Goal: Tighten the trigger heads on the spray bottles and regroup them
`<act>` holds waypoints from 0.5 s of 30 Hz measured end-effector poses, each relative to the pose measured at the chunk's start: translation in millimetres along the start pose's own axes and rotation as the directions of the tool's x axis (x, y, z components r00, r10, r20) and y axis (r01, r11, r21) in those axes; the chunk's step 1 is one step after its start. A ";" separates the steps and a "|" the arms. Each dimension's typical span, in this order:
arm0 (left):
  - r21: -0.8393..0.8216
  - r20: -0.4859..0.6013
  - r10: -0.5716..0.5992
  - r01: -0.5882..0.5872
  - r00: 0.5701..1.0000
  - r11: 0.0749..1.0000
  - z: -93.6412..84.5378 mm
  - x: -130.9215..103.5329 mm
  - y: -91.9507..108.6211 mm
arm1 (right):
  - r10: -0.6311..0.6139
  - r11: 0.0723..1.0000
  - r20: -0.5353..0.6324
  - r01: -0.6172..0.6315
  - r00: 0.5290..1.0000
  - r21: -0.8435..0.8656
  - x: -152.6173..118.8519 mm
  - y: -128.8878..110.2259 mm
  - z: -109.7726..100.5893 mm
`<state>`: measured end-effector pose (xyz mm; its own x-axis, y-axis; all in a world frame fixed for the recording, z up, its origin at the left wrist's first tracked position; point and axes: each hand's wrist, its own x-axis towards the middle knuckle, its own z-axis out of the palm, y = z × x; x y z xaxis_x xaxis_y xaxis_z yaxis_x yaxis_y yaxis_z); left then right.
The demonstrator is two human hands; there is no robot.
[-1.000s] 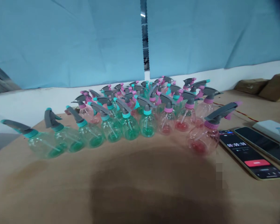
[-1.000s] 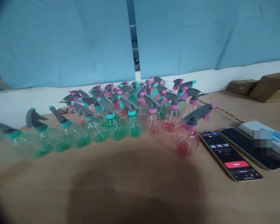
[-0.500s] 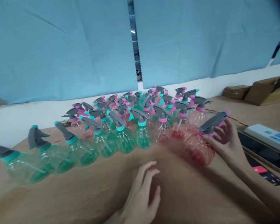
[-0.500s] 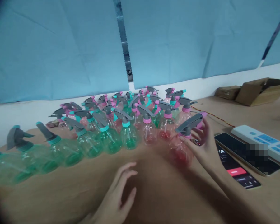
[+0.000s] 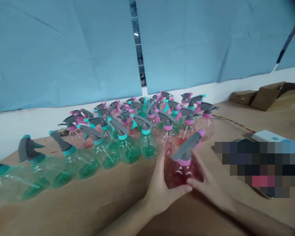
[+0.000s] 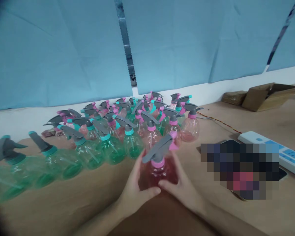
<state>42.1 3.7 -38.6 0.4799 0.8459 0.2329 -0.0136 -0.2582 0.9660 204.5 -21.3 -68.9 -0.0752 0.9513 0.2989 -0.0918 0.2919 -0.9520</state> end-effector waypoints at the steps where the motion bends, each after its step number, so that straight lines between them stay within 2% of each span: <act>1: -0.020 0.006 0.010 -0.010 1.000 1.000 -2.0 2.9 8.5 | 0.018 1.000 0.091 -0.018 0.996 0.000 -3.2 2.7 5.8; 3: -0.002 0.017 0.010 -0.010 1.000 1.000 -8.4 7.7 26.3 | 0.042 0.999 0.237 -0.032 0.971 -0.044 -7.9 7.8 13.2; 5: 0.046 0.041 -0.001 -0.001 0.999 0.999 -16.1 11.7 41.2 | 0.031 0.993 0.317 0.006 0.948 -0.116 -10.7 11.9 15.1; 7: 0.088 0.076 -0.005 -0.002 0.997 0.996 -23.0 15.0 49.5 | 0.021 0.983 0.357 0.045 0.934 -0.176 -12.8 15.0 13.3; 10: 0.098 0.066 -0.051 0.045 0.997 0.994 -30.6 19.0 48.0 | 0.046 0.972 0.366 0.043 0.929 -0.230 -15.4 17.2 8.7; 12: -0.010 0.028 -0.120 0.120 0.992 0.993 -33.2 21.5 41.1 | 0.062 0.975 0.354 0.019 0.933 -0.220 -16.6 17.2 6.6; 15: -0.323 -0.052 -0.224 0.196 0.973 0.926 -32.9 24.4 29.7 | 0.091 0.993 0.340 -0.060 0.936 -0.102 -17.9 15.6 5.5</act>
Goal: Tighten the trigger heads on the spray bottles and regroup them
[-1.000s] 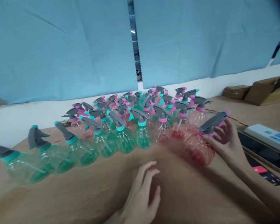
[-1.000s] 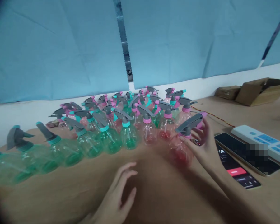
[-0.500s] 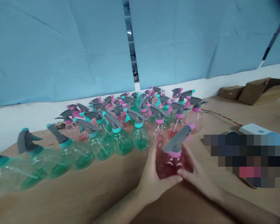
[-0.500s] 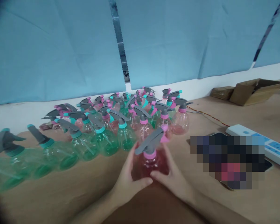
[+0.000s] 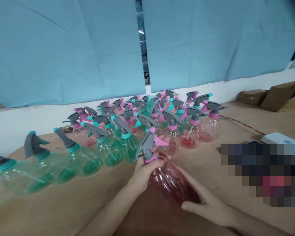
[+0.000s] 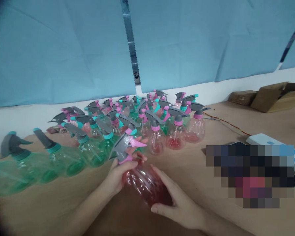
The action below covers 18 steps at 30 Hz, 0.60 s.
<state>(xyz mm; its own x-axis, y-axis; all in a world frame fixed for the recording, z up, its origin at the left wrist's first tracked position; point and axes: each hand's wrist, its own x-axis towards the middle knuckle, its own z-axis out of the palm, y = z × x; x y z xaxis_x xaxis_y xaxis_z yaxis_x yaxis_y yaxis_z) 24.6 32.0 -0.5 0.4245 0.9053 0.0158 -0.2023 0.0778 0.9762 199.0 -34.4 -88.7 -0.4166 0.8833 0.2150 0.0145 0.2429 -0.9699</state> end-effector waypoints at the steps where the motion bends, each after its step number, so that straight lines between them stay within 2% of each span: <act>1: -0.095 -0.031 -0.026 0.023 0.999 0.995 0.1 1.1 -3.2 | 0.007 0.998 0.006 -0.008 1.000 0.061 -0.5 -0.9 0.0; 3: -0.233 -0.051 -0.066 0.053 0.997 0.971 1.2 2.1 -8.7 | 0.014 0.988 0.033 -0.019 0.999 0.156 -1.5 -3.1 0.3; 6: -0.327 -0.004 -0.105 0.098 0.994 0.940 1.9 2.3 -14.7 | 0.005 0.974 0.063 -0.019 0.998 0.226 -2.6 -6.0 0.9; 9: -0.338 0.005 -0.121 0.116 0.993 0.934 0.7 2.9 -17.9 | 0.010 0.971 0.062 -0.025 0.998 0.238 -3.1 -7.2 1.1; 15: -0.346 -0.083 -0.145 0.108 0.986 0.932 -0.5 4.3 -21.4 | 0.053 0.969 0.080 -0.070 0.995 0.236 -3.0 -6.4 -1.0; 18: -0.343 -0.044 -0.135 0.112 0.990 0.933 -0.5 3.9 -20.3 | 0.038 0.966 0.079 -0.057 0.996 0.253 -2.8 -6.1 -1.3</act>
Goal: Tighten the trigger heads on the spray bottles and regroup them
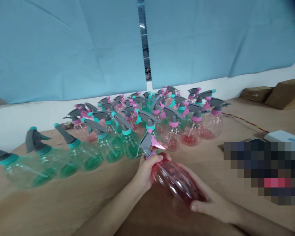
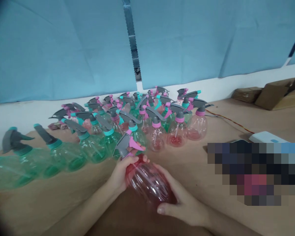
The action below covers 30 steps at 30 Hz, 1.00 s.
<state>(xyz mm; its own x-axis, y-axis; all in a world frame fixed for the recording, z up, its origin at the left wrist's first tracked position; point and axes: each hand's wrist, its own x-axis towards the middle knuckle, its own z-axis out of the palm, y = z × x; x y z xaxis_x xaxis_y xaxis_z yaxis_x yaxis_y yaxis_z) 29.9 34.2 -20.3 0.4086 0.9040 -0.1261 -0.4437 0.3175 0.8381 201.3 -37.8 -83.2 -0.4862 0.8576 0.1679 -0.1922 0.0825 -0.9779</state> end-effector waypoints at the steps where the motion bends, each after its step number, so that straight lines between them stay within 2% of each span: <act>1: 0.008 0.027 -0.001 0.000 1.000 1.000 0.1 -0.3 0.7 | -0.010 1.000 0.003 0.010 1.000 0.010 -0.1 0.0 0.1; 5: 0.018 0.132 0.053 -0.056 0.990 0.998 -0.5 -0.7 1.7 | -0.013 0.999 0.010 0.013 1.000 0.041 -0.9 -0.3 1.0; 9: 0.013 0.154 0.049 -0.052 0.987 0.999 -2.6 0.7 -1.2 | 0.001 1.000 0.003 -0.001 1.000 0.029 -0.8 0.0 1.0; 13: 0.033 0.131 0.070 -0.075 0.989 0.997 -4.0 1.7 -3.0 | -0.019 0.999 0.021 0.018 1.000 0.043 1.0 -0.6 0.8; 18: -0.006 0.102 0.035 -0.034 0.994 0.999 -1.2 0.5 -1.7 | -0.034 0.998 0.030 0.032 0.999 0.062 0.9 -2.4 0.6; 21: -0.025 0.031 0.005 -0.005 1.000 1.000 2.0 -0.4 -1.4 | -0.025 0.998 0.031 0.023 0.999 0.054 -1.2 -0.9 -0.8; 25: -0.013 -0.054 0.045 -0.046 0.998 0.999 3.4 -0.1 -3.9 | -0.006 0.999 0.023 0.005 1.000 0.045 -3.0 1.4 -2.4; 30: 0.020 0.009 0.058 -0.058 0.998 0.998 2.7 -1.1 -2.6 | -0.025 0.998 0.037 0.022 0.999 0.066 -2.1 3.0 -1.0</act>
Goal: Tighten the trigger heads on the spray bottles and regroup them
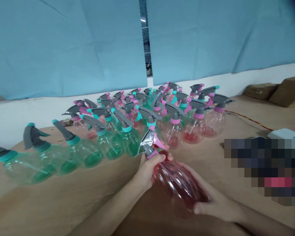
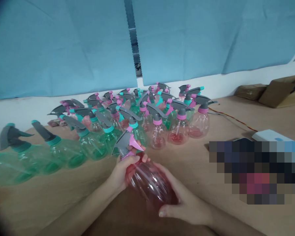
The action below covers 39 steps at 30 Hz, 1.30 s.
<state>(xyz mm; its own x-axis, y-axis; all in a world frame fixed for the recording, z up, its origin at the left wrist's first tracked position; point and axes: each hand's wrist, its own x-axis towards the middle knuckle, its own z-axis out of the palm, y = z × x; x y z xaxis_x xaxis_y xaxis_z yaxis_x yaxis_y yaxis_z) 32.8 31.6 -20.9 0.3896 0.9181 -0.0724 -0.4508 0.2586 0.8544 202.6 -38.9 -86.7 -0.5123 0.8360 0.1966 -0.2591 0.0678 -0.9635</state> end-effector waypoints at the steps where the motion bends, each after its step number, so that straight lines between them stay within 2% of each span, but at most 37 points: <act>1: 0.016 0.026 -0.006 0.006 1.000 1.000 0.3 -0.4 1.9 | -0.005 1.000 0.001 0.005 1.000 0.002 0.3 0.4 0.5; 6: 0.110 0.146 -0.050 0.034 0.988 0.993 2.3 -1.1 12.9 | 0.002 0.992 -0.049 -0.008 0.999 -0.125 0.9 0.8 0.9; 10: 0.137 0.176 -0.034 0.010 0.984 0.990 1.9 -0.2 14.7 | -0.020 0.979 -0.074 0.004 0.997 -0.206 0.3 1.2 -0.8; 18: 0.145 0.154 -0.032 0.009 0.988 0.989 1.0 0.3 13.4 | -0.021 0.991 -0.069 0.012 0.997 -0.130 0.4 1.7 0.6; 29: 0.133 0.133 -0.011 -0.007 0.991 0.991 0.7 -0.8 12.2 | 0.005 0.991 -0.078 -0.015 0.997 -0.133 1.4 -0.9 1.8; 36: 0.146 0.194 -0.013 -0.016 0.981 0.989 0.8 0.2 14.3 | 0.020 0.987 -0.082 -0.033 0.996 -0.157 1.7 0.5 0.1; 39: 0.166 0.202 -0.017 -0.017 0.979 0.986 0.8 0.0 14.2 | -0.007 0.990 -0.072 -0.003 0.997 -0.138 2.0 2.5 -0.2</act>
<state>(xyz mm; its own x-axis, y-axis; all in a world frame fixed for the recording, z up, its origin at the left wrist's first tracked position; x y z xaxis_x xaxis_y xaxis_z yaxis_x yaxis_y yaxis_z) 27.0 35.1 -8.3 0.5516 0.8339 0.0191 -0.3183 0.1893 0.9289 201.1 -36.9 -88.7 -0.4503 0.8725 0.1898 -0.1425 0.1396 -0.9799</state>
